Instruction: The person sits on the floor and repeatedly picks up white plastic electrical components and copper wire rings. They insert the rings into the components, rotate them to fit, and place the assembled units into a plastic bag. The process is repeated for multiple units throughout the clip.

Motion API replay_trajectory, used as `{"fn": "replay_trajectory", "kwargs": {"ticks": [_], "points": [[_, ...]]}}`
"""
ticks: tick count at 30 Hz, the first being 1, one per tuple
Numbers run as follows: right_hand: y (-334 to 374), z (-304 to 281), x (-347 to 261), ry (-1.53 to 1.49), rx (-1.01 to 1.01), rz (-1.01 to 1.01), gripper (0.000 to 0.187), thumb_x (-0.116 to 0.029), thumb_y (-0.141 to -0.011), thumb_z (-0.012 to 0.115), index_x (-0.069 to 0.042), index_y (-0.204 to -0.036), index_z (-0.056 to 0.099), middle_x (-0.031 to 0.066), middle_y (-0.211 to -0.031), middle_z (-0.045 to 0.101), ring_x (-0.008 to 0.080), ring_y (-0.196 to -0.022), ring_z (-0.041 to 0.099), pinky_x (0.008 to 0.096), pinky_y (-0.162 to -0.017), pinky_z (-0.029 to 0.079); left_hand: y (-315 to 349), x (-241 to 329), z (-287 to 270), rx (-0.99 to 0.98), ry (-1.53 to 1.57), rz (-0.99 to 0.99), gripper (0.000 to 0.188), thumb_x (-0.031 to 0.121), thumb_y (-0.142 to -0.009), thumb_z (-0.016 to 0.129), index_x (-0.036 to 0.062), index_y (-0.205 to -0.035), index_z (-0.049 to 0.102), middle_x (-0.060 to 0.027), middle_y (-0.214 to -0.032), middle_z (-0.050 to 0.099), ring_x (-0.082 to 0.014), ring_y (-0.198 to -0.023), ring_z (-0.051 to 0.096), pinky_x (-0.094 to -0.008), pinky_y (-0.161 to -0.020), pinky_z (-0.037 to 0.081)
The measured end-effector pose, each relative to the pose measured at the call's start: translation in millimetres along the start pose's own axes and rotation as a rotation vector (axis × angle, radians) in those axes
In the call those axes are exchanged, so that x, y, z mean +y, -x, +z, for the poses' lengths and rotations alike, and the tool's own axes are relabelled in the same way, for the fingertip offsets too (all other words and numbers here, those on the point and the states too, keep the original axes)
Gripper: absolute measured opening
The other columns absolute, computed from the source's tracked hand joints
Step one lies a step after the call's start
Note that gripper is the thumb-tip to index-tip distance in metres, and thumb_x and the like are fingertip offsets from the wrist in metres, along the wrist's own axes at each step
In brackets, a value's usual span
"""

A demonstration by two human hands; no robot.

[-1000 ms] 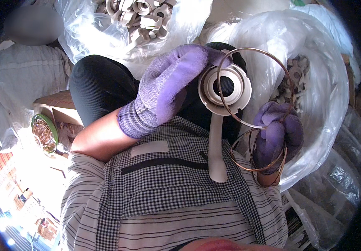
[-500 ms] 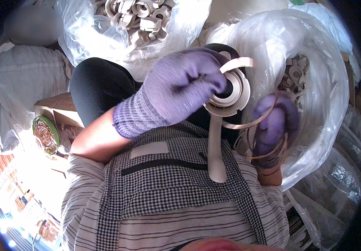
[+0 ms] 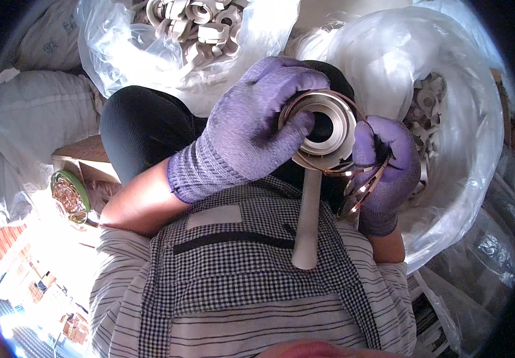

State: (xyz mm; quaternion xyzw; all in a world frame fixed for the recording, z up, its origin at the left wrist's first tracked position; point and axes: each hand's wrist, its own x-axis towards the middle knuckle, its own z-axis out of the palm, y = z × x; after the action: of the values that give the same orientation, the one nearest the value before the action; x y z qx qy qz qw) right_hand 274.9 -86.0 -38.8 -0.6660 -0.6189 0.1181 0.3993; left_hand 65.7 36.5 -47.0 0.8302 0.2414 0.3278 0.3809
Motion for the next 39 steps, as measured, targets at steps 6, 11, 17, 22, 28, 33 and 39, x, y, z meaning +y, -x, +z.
{"fn": "replay_trajectory", "kwargs": {"ticks": [6, 11, 17, 22, 28, 33, 39], "points": [[-0.8, 15.3, 7.1, -0.193, 0.066, 0.031, 0.022, -0.006, -0.089, 0.072, 0.001, -0.109, 0.069, 0.0139, -0.101, 0.072, 0.0228, -0.088, 0.069, 0.0332, -0.082, 0.054, 14.6, -2.1, 12.8, 0.062, 0.032, -0.065, 0.035, 0.012, -0.096, 0.062, 0.0015, -0.130, 0.063, -0.0190, -0.128, 0.064, -0.0339, -0.120, 0.063, -0.0385, -0.102, 0.049], [-6.9, 13.0, 11.0, -0.145, -0.027, -0.016, 0.022, -0.010, -0.089, 0.071, 0.001, -0.107, 0.069, 0.0145, -0.098, 0.072, 0.0248, -0.088, 0.069, 0.0351, -0.083, 0.054, 22.6, -13.0, 16.5, 0.053, -0.021, 0.015, 0.046, 0.009, -0.095, 0.060, -0.0037, -0.140, 0.053, -0.0270, -0.129, 0.061, -0.0416, -0.115, 0.063, -0.0446, -0.098, 0.053], [-2.7, 2.1, 25.3, 0.090, -0.156, -0.155, 0.035, -0.026, -0.087, 0.075, -0.001, -0.111, 0.070, 0.0135, -0.107, 0.072, 0.0288, -0.100, 0.068, 0.0404, -0.093, 0.053, 24.6, -12.0, 23.1, 0.089, 0.151, -0.097, 0.047, 0.007, -0.095, 0.058, -0.0033, -0.140, 0.051, -0.0261, -0.129, 0.062, -0.0419, -0.112, 0.066, -0.0447, -0.098, 0.054], [-5.5, -4.7, 16.1, 0.229, -0.204, -0.103, 0.029, -0.021, -0.082, 0.078, -0.010, -0.107, 0.072, 0.0101, -0.112, 0.069, 0.0298, -0.102, 0.067, 0.0417, -0.094, 0.052, 4.0, -9.7, 23.1, 0.030, 0.093, -0.001, 0.044, 0.003, -0.091, 0.058, -0.0028, -0.135, 0.056, -0.0255, -0.128, 0.063, -0.0406, -0.114, 0.066, -0.0427, -0.096, 0.055], [-6.5, 6.2, 31.4, 0.110, -0.148, -0.190, 0.038, -0.010, -0.076, 0.078, -0.010, -0.112, 0.066, 0.0134, -0.112, 0.066, 0.0308, -0.098, 0.067, 0.0402, -0.086, 0.056, -6.0, -3.6, 20.4, 0.021, 0.058, 0.030, 0.033, -0.003, -0.090, 0.060, -0.0021, -0.123, 0.063, -0.0217, -0.119, 0.069, -0.0380, -0.106, 0.071, -0.0399, -0.092, 0.057], [-2.4, 3.7, 18.0, -0.151, -0.074, -0.074, 0.046, -0.016, -0.074, 0.083, -0.003, -0.114, 0.065, 0.0143, -0.105, 0.066, 0.0295, -0.090, 0.067, 0.0381, -0.078, 0.055, -3.5, -2.3, 20.9, 0.024, 0.083, 0.002, 0.036, -0.005, -0.089, 0.056, -0.0019, -0.124, 0.061, -0.0224, -0.120, 0.068, -0.0380, -0.109, 0.070, -0.0402, -0.093, 0.056], [2.7, -15.7, 6.8, -0.086, -0.130, -0.153, 0.053, -0.025, -0.078, 0.083, 0.001, -0.120, 0.064, 0.0148, -0.107, 0.068, 0.0312, -0.086, 0.063, 0.0387, -0.075, 0.052, 0.2, -10.4, 26.4, 0.000, 0.064, 0.037, 0.050, 0.001, -0.077, 0.063, -0.0027, -0.128, 0.059, -0.0251, -0.120, 0.066, -0.0405, -0.106, 0.069, -0.0443, -0.092, 0.057]]}}
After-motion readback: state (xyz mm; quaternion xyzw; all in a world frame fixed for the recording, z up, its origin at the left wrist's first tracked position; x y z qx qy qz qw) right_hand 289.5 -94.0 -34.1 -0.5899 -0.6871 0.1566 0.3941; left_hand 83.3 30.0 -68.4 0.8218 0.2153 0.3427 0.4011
